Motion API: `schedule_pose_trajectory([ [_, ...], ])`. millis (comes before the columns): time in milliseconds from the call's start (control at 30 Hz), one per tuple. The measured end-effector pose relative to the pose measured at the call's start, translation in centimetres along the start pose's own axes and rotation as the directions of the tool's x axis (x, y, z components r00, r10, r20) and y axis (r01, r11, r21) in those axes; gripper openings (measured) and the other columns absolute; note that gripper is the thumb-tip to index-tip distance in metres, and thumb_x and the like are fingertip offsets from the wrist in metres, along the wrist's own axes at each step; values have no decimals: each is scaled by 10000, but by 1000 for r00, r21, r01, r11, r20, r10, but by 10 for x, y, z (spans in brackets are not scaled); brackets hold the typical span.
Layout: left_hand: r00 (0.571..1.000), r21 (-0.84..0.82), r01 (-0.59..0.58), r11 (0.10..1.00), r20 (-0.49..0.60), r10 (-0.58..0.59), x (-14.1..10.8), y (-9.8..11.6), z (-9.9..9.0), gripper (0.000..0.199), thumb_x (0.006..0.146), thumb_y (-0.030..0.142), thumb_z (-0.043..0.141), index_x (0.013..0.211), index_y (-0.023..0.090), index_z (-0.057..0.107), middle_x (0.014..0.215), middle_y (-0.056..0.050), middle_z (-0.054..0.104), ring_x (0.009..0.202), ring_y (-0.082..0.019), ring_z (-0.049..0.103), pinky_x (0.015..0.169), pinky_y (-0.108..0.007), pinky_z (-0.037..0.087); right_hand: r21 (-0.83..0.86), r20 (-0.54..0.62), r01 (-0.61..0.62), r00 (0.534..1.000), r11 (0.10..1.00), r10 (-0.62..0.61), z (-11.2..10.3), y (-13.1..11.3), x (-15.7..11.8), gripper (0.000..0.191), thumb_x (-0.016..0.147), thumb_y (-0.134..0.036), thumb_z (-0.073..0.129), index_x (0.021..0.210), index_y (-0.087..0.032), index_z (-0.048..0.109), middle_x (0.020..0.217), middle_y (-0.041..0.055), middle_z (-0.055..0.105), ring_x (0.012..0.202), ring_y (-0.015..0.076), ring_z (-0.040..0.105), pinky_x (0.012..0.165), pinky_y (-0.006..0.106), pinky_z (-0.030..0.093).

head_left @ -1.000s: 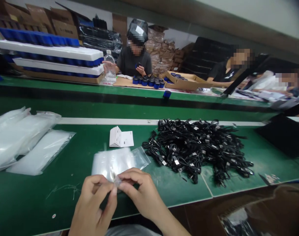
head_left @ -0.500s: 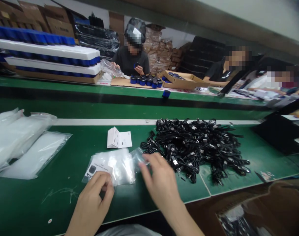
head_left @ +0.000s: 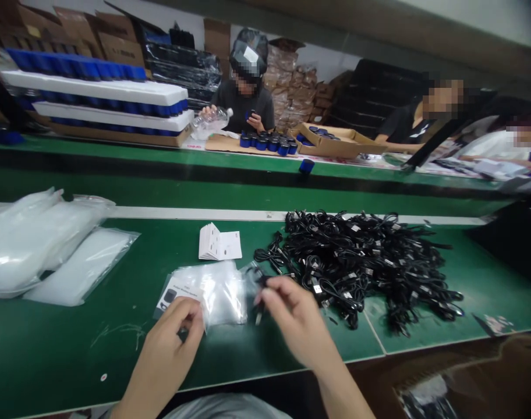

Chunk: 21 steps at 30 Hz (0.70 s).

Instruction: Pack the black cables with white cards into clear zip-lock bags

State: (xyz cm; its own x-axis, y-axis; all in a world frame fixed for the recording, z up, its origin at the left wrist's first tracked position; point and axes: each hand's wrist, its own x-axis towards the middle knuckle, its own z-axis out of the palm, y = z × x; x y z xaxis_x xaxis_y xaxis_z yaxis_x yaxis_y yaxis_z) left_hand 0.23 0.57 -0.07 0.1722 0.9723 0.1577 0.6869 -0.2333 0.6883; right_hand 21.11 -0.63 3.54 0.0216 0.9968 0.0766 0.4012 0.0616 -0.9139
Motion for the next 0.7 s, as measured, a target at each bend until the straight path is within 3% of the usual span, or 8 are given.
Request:
schedule_pose_trajectory([
  [33, 1000, -12, -25, 1000, 9, 25, 0, -2, -1, 177, 858, 305, 422, 740, 231, 531, 782, 10, 577, 681, -131, 589, 627, -212, 467, 151, 230, -73, 972, 986, 37, 9, -6, -5, 250, 917, -301, 424, 851, -176, 630, 690, 8, 612, 588, 137, 560, 538, 224, 455],
  [67, 998, -24, -53, 998, 14, 54, -1, -4, -1, 161, 850, 291, 430, 751, 227, 541, 808, -3, 582, 713, -140, 598, 634, -216, 475, 222, 379, -118, 925, 968, 26, 19, -10, -10, 255, 915, -287, 429, 854, -179, 652, 677, -6, 596, 564, 118, 536, 520, 206, 439],
  [100, 997, -33, -75, 997, 9, 76, -2, -7, -2, 150, 841, 280, 438, 760, 223, 552, 843, -18, 589, 756, -150, 609, 648, -221, 486, 248, 456, -137, 890, 959, 9, 28, -13, -13, 251, 913, -263, 432, 883, -185, 669, 690, -13, 585, 578, 109, 528, 536, 198, 432],
  [133, 997, -35, -82, 996, -5, 82, -3, -10, -4, 150, 836, 278, 445, 763, 220, 562, 886, -33, 595, 806, -162, 617, 670, -229, 496, 251, 467, -139, 884, 958, 6, 35, -14, -16, 251, 912, -245, 432, 938, -196, 677, 690, -19, 573, 587, 104, 520, 546, 196, 426],
  [267, 1000, -30, -14, 999, -23, 14, -10, -13, -11, 202, 858, 343, 448, 812, 226, 606, 1057, -63, 601, 974, -192, 615, 759, -263, 517, 149, 349, -66, 937, 987, 10, 50, -11, -17, 308, 909, -209, 427, 1143, -216, 627, 722, -9, 574, 669, 128, 551, 651, 237, 459],
  [433, 998, -35, 42, 999, -44, -44, -17, -4, -13, 205, 872, 355, 435, 831, 231, 592, 1128, -62, 611, 1022, -188, 614, 829, -284, 514, -126, 194, 110, 977, 986, -84, 55, -9, -19, 370, 912, -158, 369, 1225, -143, 564, 870, 85, 604, 818, 208, 590, 757, 331, 491],
  [567, 992, 34, -7, 999, -127, 12, -17, 2, -9, 200, 866, 338, 428, 778, 234, 574, 1131, -56, 638, 1008, -193, 628, 815, -297, 521, -413, 98, 261, 965, 873, -242, 67, -4, -28, 418, 877, -90, 354, 1262, -76, 515, 844, 129, 589, 757, 248, 593, 657, 368, 526],
  [700, 979, 114, -37, 993, -193, 59, -18, 10, -6, 180, 859, 311, 426, 756, 238, 554, 1139, -38, 661, 978, -194, 648, 760, -292, 539, -673, 43, 273, 943, 688, -331, 77, -1, -35, 465, 787, 12, 414, 1235, -52, 523, 795, 128, 606, 669, 255, 595, 527, 346, 524],
])
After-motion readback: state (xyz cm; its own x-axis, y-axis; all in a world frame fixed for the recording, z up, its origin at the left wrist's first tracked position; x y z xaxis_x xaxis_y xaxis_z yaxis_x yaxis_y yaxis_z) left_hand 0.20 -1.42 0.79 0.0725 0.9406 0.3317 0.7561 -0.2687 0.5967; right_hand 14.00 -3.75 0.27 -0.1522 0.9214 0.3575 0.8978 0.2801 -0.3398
